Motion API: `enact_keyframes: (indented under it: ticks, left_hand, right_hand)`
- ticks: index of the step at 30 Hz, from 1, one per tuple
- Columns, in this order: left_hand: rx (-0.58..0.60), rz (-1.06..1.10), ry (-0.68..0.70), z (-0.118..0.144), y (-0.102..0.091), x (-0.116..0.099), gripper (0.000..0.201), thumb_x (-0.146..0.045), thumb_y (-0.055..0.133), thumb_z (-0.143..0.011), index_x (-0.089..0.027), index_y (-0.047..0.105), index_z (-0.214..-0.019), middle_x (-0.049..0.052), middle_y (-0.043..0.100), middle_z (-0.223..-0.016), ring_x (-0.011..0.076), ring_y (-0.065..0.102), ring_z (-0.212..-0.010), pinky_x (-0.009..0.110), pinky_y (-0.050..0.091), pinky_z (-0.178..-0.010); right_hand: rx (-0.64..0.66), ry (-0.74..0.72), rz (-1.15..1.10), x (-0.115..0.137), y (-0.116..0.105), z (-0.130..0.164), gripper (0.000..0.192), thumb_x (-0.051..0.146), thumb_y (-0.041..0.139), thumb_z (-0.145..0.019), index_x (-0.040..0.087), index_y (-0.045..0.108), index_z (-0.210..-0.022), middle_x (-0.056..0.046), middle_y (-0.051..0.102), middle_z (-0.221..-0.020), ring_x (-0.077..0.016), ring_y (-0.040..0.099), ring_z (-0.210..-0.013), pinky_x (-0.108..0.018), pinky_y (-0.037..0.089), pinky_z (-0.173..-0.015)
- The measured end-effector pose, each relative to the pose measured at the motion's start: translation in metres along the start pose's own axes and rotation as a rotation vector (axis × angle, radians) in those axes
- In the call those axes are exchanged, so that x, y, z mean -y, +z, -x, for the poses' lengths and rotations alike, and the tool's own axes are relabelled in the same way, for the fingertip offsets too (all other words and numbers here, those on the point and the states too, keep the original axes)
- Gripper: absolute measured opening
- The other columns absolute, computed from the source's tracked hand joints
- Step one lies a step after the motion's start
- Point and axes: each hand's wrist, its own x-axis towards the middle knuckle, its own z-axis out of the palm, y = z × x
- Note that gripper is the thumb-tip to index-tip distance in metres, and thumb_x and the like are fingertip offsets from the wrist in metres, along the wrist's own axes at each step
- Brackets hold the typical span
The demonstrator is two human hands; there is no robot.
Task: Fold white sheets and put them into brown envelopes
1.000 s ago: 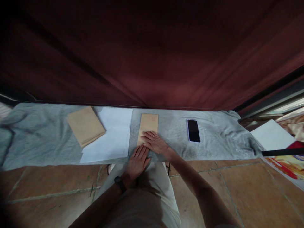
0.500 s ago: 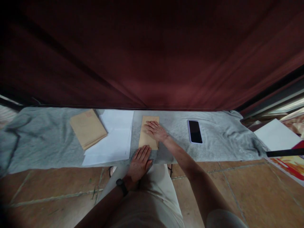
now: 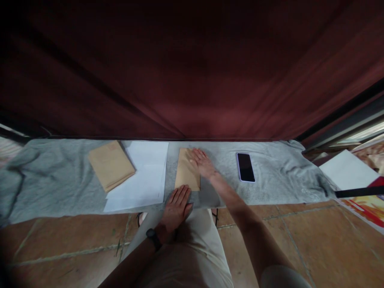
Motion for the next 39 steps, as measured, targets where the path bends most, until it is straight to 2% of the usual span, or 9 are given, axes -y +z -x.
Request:
enact_keyframes:
  ticks: [3, 6, 11, 16, 21, 28, 31, 35, 39]
  left_hand:
    - [0.010, -0.006, -0.007, 0.001, 0.001, -0.001, 0.052, -0.038, 0.049, -0.101, -0.011, 0.053, -0.146, 0.013, 0.050, -0.154, 0.0274, 0.041, -0.148, 0.047, 0.034, -0.123]
    - [0.032, -0.006, -0.030, 0.001, 0.000, -0.003, 0.049, -0.034, 0.048, -0.101, -0.009, 0.056, -0.142, 0.015, 0.056, -0.149, 0.0272, 0.043, -0.147, 0.048, 0.034, -0.123]
    - [0.037, -0.004, -0.037, -0.001, -0.005, -0.005, 0.052, -0.033, 0.046, -0.101, -0.011, 0.050, -0.148, 0.013, 0.052, -0.153, 0.0258, 0.042, -0.147, 0.046, 0.033, -0.124]
    - [0.005, -0.011, -0.078, 0.003, -0.007, -0.002, 0.053, -0.036, 0.045, -0.102, -0.010, 0.049, -0.148, 0.015, 0.050, -0.155, 0.0268, 0.042, -0.147, 0.045, 0.037, -0.121]
    - [-0.057, 0.007, -0.253, 0.004, -0.007, -0.002, 0.044, -0.028, 0.042, -0.101, -0.013, 0.056, -0.139, 0.018, 0.049, -0.154, 0.0312, 0.048, -0.142, 0.049, 0.045, -0.113]
    - [-0.160, 0.065, -0.340, -0.024, -0.014, 0.005, 0.029, -0.017, 0.045, -0.094, -0.019, 0.063, -0.117, 0.015, 0.067, -0.118, 0.0292, 0.063, -0.111, 0.047, 0.053, -0.095]
    - [-0.176, 0.108, -0.437, -0.035, -0.014, 0.013, 0.025, -0.018, 0.052, -0.090, -0.018, 0.061, -0.114, 0.013, 0.066, -0.103, 0.0292, 0.064, -0.099, 0.046, 0.054, -0.087]
    - [-0.197, 0.368, -0.637, -0.047, -0.009, 0.026, 0.033, -0.017, 0.062, -0.082, -0.018, 0.057, -0.114, 0.005, 0.065, -0.088, 0.0243, 0.066, -0.084, 0.040, 0.054, -0.078]
    - [-0.252, 0.782, -0.795, -0.062, -0.011, 0.023, 0.040, -0.013, 0.061, -0.079, -0.018, 0.055, -0.118, -0.005, 0.058, -0.071, 0.0160, 0.062, -0.063, 0.030, 0.052, -0.064]
  right_hand:
    - [0.063, -0.011, 0.009, 0.039, 0.016, 0.044, 0.050, 0.035, 0.038, -0.107, 0.018, 0.043, -0.154, -0.010, 0.044, -0.160, -0.0229, 0.036, -0.150, -0.047, 0.033, -0.123]
    - [0.121, -0.090, 0.005, 0.071, 0.030, 0.090, 0.055, 0.038, 0.039, -0.107, 0.015, 0.038, -0.156, -0.010, 0.041, -0.161, -0.0214, 0.032, -0.153, -0.046, 0.031, -0.125]
    - [0.056, 0.010, 0.082, 0.078, 0.034, 0.127, 0.061, 0.040, 0.042, -0.106, 0.012, 0.031, -0.159, -0.015, 0.040, -0.161, -0.0249, 0.034, -0.151, -0.049, 0.028, -0.126]
    - [0.024, 0.103, 0.142, 0.065, 0.028, 0.140, 0.066, 0.042, 0.041, -0.105, 0.014, 0.022, -0.162, -0.015, 0.036, -0.163, -0.0273, 0.035, -0.151, -0.052, 0.027, -0.126]
    - [-0.023, 0.180, 0.175, 0.071, 0.029, 0.147, 0.070, 0.042, 0.042, -0.105, 0.012, 0.019, -0.163, -0.018, 0.034, -0.164, -0.0318, 0.033, -0.151, -0.056, 0.026, -0.124]
    - [0.027, 0.271, 0.130, 0.101, 0.045, 0.129, 0.050, 0.020, 0.041, -0.101, 0.015, 0.048, -0.151, -0.014, 0.048, -0.155, -0.0305, 0.049, -0.137, -0.048, 0.041, -0.114]
    - [0.043, 0.297, 0.122, 0.106, 0.052, 0.127, 0.052, 0.015, 0.043, -0.099, 0.017, 0.049, -0.150, -0.014, 0.055, -0.149, -0.0295, 0.054, -0.129, -0.046, 0.045, -0.110]
    - [0.054, 0.334, 0.154, 0.108, 0.055, 0.127, 0.053, 0.017, 0.044, -0.099, 0.018, 0.047, -0.152, -0.014, 0.055, -0.147, -0.0299, 0.056, -0.126, -0.046, 0.045, -0.109]
    - [-0.094, 0.355, 0.130, 0.112, 0.052, 0.120, 0.054, 0.023, 0.043, -0.101, 0.020, 0.042, -0.155, -0.016, 0.059, -0.143, -0.0323, 0.059, -0.121, -0.051, 0.048, -0.104]
